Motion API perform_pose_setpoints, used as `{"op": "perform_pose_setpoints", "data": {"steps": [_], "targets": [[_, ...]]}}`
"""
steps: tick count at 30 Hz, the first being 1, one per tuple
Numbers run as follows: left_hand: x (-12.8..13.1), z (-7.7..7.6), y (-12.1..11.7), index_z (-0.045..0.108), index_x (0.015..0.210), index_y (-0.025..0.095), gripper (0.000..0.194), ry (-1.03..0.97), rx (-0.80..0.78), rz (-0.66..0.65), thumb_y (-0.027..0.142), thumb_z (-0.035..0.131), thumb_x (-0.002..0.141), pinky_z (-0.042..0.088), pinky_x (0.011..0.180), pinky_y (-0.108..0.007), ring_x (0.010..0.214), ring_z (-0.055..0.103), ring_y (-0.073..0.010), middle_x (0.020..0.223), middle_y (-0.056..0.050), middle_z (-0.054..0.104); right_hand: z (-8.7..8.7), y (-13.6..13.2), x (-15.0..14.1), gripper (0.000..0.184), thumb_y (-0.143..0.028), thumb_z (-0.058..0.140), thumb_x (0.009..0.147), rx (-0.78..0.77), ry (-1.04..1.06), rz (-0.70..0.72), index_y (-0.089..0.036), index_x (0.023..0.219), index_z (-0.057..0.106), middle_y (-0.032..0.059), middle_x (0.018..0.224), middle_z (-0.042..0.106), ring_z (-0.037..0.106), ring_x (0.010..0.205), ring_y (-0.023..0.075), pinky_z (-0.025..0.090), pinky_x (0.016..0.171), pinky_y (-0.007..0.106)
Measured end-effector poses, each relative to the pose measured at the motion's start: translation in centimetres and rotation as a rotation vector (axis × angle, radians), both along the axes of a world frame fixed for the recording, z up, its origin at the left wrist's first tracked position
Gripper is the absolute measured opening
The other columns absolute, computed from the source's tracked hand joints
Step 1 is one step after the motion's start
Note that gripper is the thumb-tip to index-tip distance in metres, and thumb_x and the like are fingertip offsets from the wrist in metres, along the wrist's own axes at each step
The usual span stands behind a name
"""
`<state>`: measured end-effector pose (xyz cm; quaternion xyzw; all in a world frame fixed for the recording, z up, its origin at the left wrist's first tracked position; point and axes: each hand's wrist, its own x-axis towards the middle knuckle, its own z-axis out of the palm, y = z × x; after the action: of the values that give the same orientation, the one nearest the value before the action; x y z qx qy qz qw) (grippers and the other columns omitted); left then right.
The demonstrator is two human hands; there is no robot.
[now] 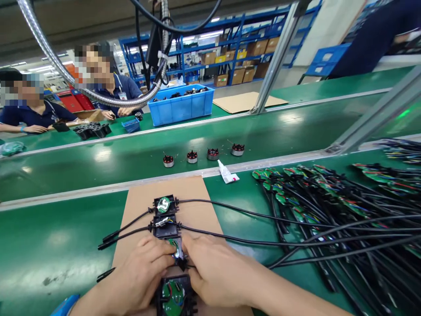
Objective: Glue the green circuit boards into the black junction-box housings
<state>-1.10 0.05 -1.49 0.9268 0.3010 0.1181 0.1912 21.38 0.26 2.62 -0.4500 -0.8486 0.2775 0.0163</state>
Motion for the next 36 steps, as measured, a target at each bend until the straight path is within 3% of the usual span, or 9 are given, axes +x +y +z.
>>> {"op": "perform_pose_setpoints", "data": {"steps": [4,10,13,17,19,21,24,30,36], "targets": [[-0.4,-1.8,0.1,0.053,0.119,0.02,0.044,-0.016,0.028,-0.014,0.002,0.044,0.079,0.036,0.097,-0.038,0.114,0.055,-0.0212,0.125,-0.005,0.062,-0.2,-0.8,-0.6,0.017,-0.012,0.044,0.081,-0.011,-0.097,-0.065,-0.017,0.087,0.059,0.0069,0.082,0.066,0.062,0.075,0.0224,0.038,0.063,0.03],[-0.4,-3.9,0.3,0.053,0.114,0.019,0.038,-0.089,0.119,-0.036,0.005,0.046,0.08,0.037,0.087,-0.034,0.105,0.059,-0.018,0.122,-0.004,0.064,-1.0,-0.1,-1.1,0.021,-0.01,0.043,0.083,-0.134,-0.075,-0.087,-0.018,0.068,0.056,0.0005,0.067,0.063,0.058,0.067,0.0156,0.034,0.056,0.024],[-0.2,-4.4,0.4,0.054,0.11,0.02,0.035,-0.099,0.122,0.0,0.004,0.046,0.08,0.036,0.088,-0.033,0.103,0.059,-0.0166,0.12,-0.003,0.065,-2.4,0.1,-0.4,0.015,-0.008,0.046,0.08,-0.091,0.001,-0.044,-0.019,0.075,0.054,-0.0013,0.068,0.06,0.054,0.064,0.0132,0.032,0.054,0.022],[-0.3,-4.5,0.5,0.054,0.107,0.02,0.027,-0.099,0.108,-0.014,0.008,0.049,0.083,0.037,0.088,-0.031,0.1,0.06,-0.0146,0.12,-0.002,0.063,-5.4,0.3,0.5,0.014,-0.009,0.041,0.083,0.311,0.145,0.19,-0.017,0.081,0.052,0.0045,0.081,0.059,0.05,0.07,0.0157,0.036,0.06,0.027],[-0.3,-4.4,0.6,0.052,0.11,0.02,0.03,-0.085,0.099,-0.035,0.008,0.049,0.083,0.037,0.088,-0.031,0.101,0.059,-0.0158,0.12,-0.003,0.063,-6.7,0.7,0.8,0.019,-0.009,0.036,0.085,0.475,0.163,0.219,-0.017,0.077,0.051,0.0053,0.076,0.056,0.047,0.066,0.0165,0.034,0.059,0.029],[-0.2,-4.4,0.5,0.049,0.114,0.019,0.037,-0.051,0.083,-0.02,0.005,0.047,0.08,0.038,0.088,-0.032,0.098,0.059,-0.0173,0.115,-0.004,0.064,-7.3,1.2,0.9,0.02,-0.009,0.034,0.085,0.479,0.158,0.179,-0.017,0.075,0.049,0.0042,0.072,0.054,0.044,0.062,0.0156,0.032,0.056,0.029],[-0.1,-4.4,0.4,0.045,0.12,0.018,0.046,-0.003,0.071,0.026,0.003,0.046,0.077,0.039,0.088,-0.033,0.09,0.059,-0.0186,0.107,-0.005,0.065,-7.1,1.6,1.0,0.018,-0.011,0.034,0.087,0.361,0.125,0.168,-0.018,0.079,0.05,0.0036,0.076,0.055,0.047,0.064,0.015,0.034,0.057,0.028],[-0.1,-4.0,0.4,0.035,0.138,0.016,0.051,0.049,0.125,-0.021,0.018,0.048,0.088,0.04,0.093,-0.035,0.102,0.057,-0.0217,0.121,-0.009,0.059,-6.2,1.3,1.3,0.019,-0.011,0.036,0.088,0.294,0.049,0.194,-0.019,0.085,0.053,0.0037,0.084,0.056,0.051,0.072,0.0162,0.036,0.061,0.028],[0.5,-3.7,0.5,0.045,0.13,0.013,0.038,0.146,0.224,-0.029,0.025,0.042,0.094,0.043,0.086,-0.034,0.094,0.058,-0.0221,0.112,-0.011,0.063,-7.6,1.1,0.8,0.015,-0.009,0.043,0.086,0.426,-0.02,0.219,-0.02,0.085,0.053,0.0032,0.083,0.056,0.048,0.068,0.0171,0.024,0.053,0.031]]}}
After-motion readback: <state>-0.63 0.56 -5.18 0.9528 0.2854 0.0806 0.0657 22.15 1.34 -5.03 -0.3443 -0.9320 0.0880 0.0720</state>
